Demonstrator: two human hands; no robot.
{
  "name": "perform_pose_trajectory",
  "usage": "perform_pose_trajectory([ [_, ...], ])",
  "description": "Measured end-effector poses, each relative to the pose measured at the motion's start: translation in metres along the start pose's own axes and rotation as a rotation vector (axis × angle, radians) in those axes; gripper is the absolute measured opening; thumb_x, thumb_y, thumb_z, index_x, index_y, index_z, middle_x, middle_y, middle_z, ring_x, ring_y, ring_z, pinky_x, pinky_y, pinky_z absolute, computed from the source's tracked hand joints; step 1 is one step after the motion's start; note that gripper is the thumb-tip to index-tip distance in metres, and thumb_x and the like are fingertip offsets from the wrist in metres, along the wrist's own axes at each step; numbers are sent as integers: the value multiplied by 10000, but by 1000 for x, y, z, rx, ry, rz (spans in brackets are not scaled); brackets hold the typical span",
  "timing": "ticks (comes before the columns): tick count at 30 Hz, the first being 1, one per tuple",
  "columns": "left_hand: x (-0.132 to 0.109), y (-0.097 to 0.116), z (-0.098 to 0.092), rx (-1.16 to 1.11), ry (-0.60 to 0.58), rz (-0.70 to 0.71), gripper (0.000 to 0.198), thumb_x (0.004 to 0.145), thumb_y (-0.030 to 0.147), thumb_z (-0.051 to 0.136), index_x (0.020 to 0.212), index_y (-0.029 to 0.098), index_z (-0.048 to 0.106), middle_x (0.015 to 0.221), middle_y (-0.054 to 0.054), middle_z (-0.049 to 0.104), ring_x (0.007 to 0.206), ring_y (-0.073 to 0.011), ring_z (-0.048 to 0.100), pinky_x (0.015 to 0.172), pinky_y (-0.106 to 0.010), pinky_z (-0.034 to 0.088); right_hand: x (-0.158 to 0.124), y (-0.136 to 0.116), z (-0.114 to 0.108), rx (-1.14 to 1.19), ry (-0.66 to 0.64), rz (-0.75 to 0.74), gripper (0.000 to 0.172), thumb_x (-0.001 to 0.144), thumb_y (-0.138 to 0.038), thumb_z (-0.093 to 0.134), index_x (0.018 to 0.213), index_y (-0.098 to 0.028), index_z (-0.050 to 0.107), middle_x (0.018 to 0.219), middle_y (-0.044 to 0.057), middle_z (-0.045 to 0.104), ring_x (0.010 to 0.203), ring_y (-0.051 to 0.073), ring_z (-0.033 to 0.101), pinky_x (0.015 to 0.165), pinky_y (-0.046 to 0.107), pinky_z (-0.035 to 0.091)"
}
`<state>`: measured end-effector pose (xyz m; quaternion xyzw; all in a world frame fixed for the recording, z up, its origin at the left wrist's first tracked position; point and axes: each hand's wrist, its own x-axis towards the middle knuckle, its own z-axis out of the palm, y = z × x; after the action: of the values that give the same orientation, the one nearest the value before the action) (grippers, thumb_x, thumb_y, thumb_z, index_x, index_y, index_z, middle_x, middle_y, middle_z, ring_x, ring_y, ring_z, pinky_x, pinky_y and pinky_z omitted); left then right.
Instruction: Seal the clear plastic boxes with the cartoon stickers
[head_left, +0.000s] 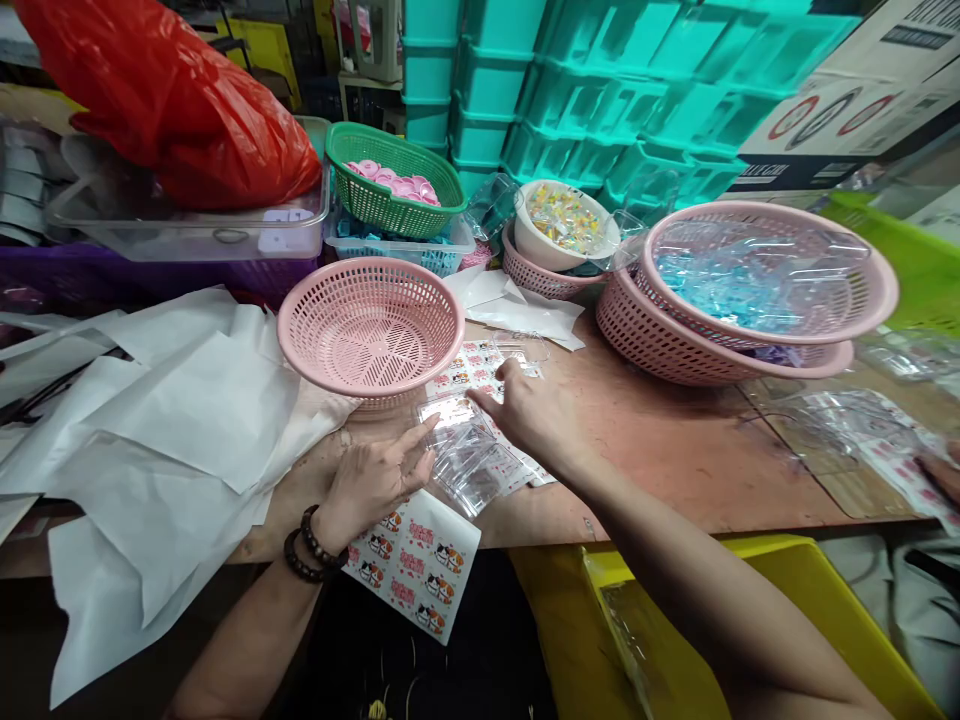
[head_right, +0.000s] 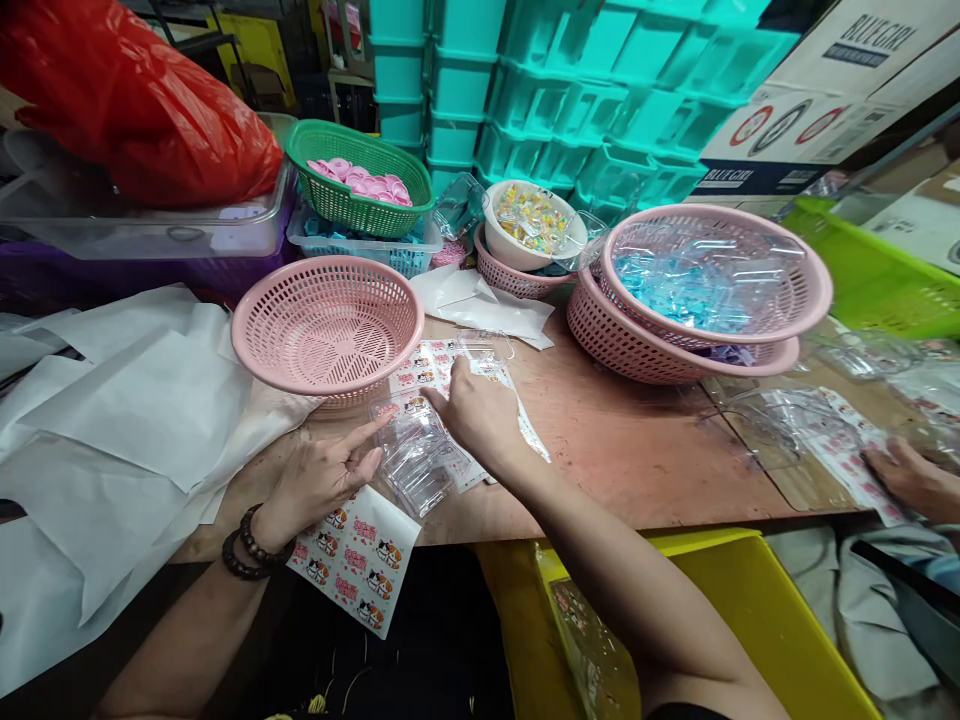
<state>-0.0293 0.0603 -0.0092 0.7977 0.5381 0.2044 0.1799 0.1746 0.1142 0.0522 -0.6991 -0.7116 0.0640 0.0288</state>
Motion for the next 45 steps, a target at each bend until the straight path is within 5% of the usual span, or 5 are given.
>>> perform_pose_trajectory([
  [8,-27,15,-14,-273,315,-92,493,914,425,580,1315,146,646,550,60,520,482,-100,506,542,-232,404,-90,-1,-4,780,-270,-367,269,832,-449,721,941,-215,644,906,35,695,775,164,614,661,274,479],
  [17,-54,10,-19,-1272,-95,-500,642,667,328,881,1230,154,627,769,-20,753,680,-163,714,651,-273,608,-111,21,4,797,-350,-257,307,922,-477,594,805,-195,631,752,29,653,710,173,600,625,288,474],
  [37,-82,50,28,-1321,-375,-477,494,653,551,857,875,119,768,732,-50,740,630,-156,652,636,-280,550,-160,35,41,323,660,-745,283,869,-106,622,1053,-292,731,1012,47,782,872,212,718,960,459,507],
  [41,-84,47,31,-1234,-478,-469,446,753,547,781,801,104,759,663,-45,709,568,-140,620,558,-250,515,-165,54,43,457,573,-991,341,847,-168,688,1057,-436,705,857,-73,781,706,156,707,808,347,595],
  [45,-90,46,30,-881,-220,-177,261,891,388,672,907,155,788,864,-87,745,758,-196,697,703,-313,578,-153,63,28,773,418,-669,249,908,-183,615,1090,-350,647,952,23,775,885,236,728,863,451,587],
])
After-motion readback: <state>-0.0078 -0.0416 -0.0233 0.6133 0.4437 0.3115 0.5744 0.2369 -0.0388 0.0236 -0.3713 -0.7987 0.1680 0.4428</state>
